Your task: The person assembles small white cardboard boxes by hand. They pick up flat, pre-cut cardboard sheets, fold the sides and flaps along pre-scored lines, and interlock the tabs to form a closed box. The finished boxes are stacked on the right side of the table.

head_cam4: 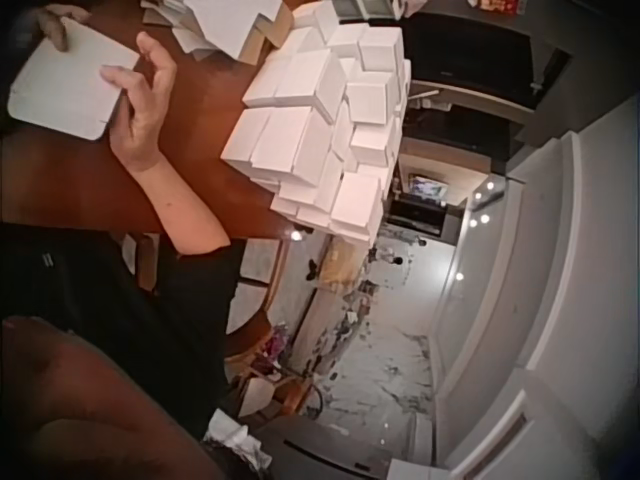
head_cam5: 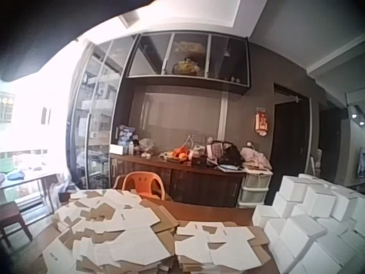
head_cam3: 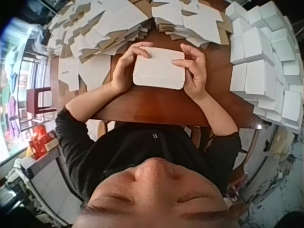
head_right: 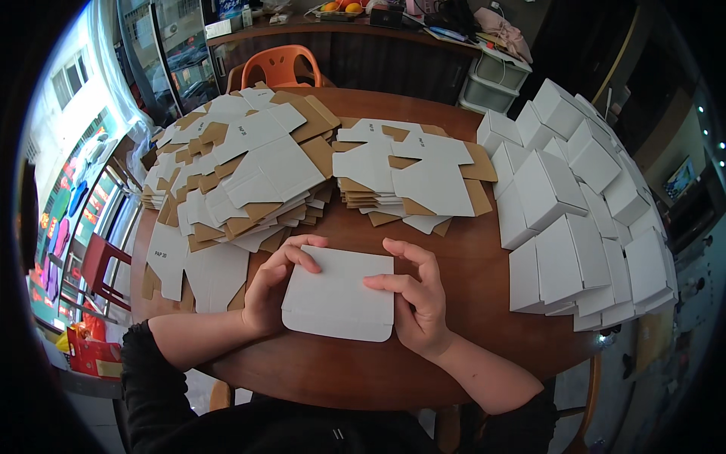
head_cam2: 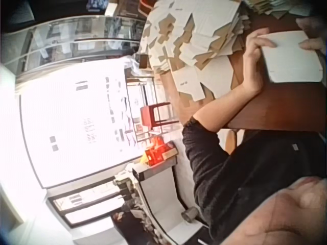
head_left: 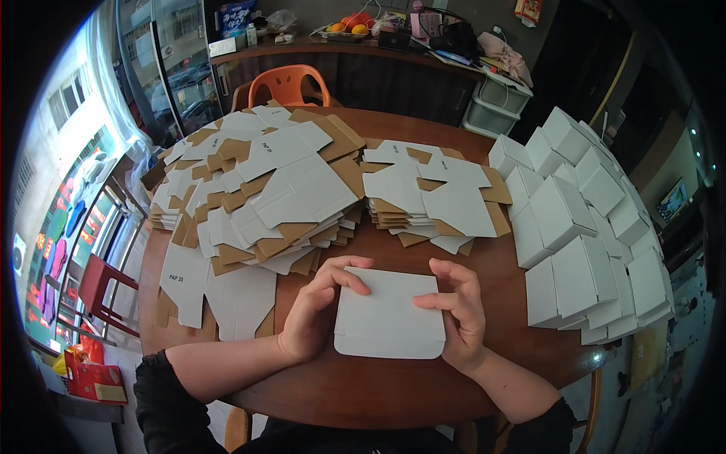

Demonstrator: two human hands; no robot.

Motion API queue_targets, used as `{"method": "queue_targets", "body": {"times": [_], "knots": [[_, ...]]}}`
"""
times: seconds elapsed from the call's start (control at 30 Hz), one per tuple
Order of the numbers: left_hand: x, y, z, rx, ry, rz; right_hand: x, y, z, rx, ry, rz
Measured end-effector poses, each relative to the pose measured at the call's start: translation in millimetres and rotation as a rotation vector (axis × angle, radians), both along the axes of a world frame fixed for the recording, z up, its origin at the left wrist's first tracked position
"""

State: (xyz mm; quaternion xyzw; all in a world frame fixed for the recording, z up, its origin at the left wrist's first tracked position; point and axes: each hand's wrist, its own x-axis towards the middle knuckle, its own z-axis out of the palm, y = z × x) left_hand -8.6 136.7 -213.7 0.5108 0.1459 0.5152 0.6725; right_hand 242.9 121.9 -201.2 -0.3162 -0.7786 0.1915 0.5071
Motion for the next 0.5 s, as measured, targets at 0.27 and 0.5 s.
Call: {"method": "queue_targets", "body": {"times": [0.27,0.5], "knots": [[2.8,-2.1,0.9,-0.004,0.163,0.049,5.7,-0.5,6.3,-0.075,0.028,0.08],[1.0,-1.3,-1.0,0.033,0.256,0.034,5.5,-0.7,13.2,-0.03,-0.096,0.056]]}}
